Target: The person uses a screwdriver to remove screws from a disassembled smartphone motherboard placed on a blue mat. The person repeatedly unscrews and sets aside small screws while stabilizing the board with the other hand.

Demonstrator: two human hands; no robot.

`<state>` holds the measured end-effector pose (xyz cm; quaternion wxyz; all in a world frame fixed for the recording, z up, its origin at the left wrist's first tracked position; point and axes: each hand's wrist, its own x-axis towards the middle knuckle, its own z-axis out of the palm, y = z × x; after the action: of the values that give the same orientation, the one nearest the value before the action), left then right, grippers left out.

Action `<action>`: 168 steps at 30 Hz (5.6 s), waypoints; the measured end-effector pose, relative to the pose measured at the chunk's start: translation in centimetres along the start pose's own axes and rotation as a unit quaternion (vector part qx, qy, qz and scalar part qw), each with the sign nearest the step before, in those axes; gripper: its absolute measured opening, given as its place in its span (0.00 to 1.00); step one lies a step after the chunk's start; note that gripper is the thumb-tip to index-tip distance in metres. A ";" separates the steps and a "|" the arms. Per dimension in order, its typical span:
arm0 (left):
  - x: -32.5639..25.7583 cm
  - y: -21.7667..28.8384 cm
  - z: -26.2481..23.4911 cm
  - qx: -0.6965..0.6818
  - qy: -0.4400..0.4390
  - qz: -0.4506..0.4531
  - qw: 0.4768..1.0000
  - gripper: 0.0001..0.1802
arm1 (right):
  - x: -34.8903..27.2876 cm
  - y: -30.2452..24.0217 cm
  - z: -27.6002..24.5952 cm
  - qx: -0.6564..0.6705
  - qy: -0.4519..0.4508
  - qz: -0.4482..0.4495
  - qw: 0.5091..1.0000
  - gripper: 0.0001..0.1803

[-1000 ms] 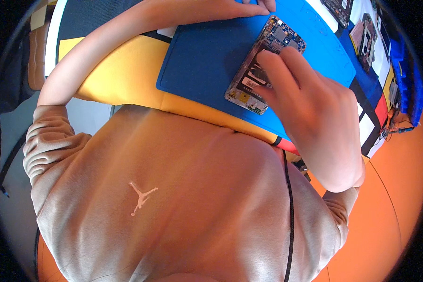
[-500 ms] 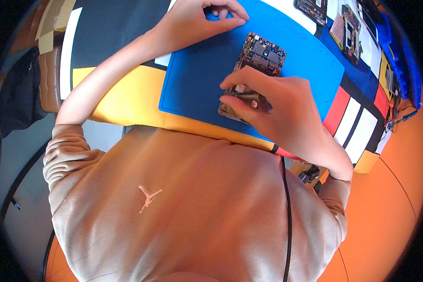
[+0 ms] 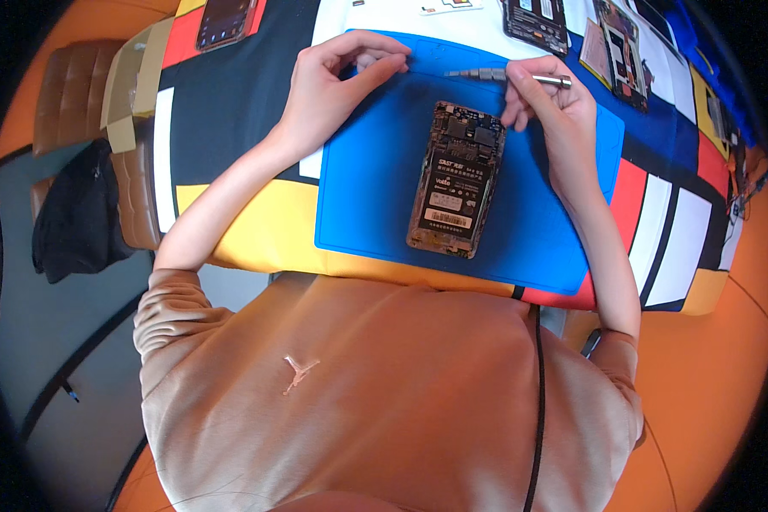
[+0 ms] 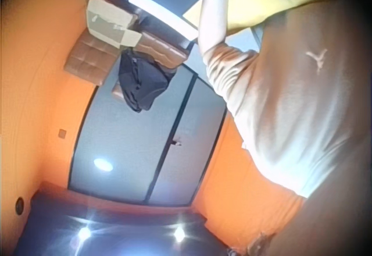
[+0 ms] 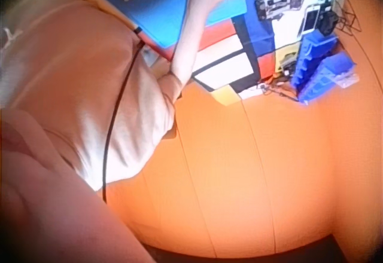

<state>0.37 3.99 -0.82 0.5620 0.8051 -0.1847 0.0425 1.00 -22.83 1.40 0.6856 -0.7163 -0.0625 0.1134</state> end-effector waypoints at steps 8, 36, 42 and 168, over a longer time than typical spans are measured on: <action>0.0 -0.1 0.2 -0.053 -0.014 -0.021 0.998 0.09 | 0.2 2.7 -0.3 -0.033 -0.033 -0.096 0.994 0.16; -0.1 0.7 0.8 0.125 -0.049 0.071 0.988 0.06 | 0.0 1.9 -0.4 0.009 -0.127 -0.082 0.988 0.13; 0.0 0.7 0.8 0.109 -0.043 0.066 0.991 0.06 | 0.0 1.9 -0.4 0.006 -0.120 -0.091 0.989 0.14; -0.4 0.7 0.3 -0.096 -0.036 0.015 0.995 0.13 | -7.5 -9.7 6.9 -0.595 -0.297 -0.236 0.709 0.13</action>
<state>-0.29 3.59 -0.45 0.6286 0.7459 -0.2199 0.0040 -7.34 -17.54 11.39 0.0684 -0.8670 -0.4845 0.0943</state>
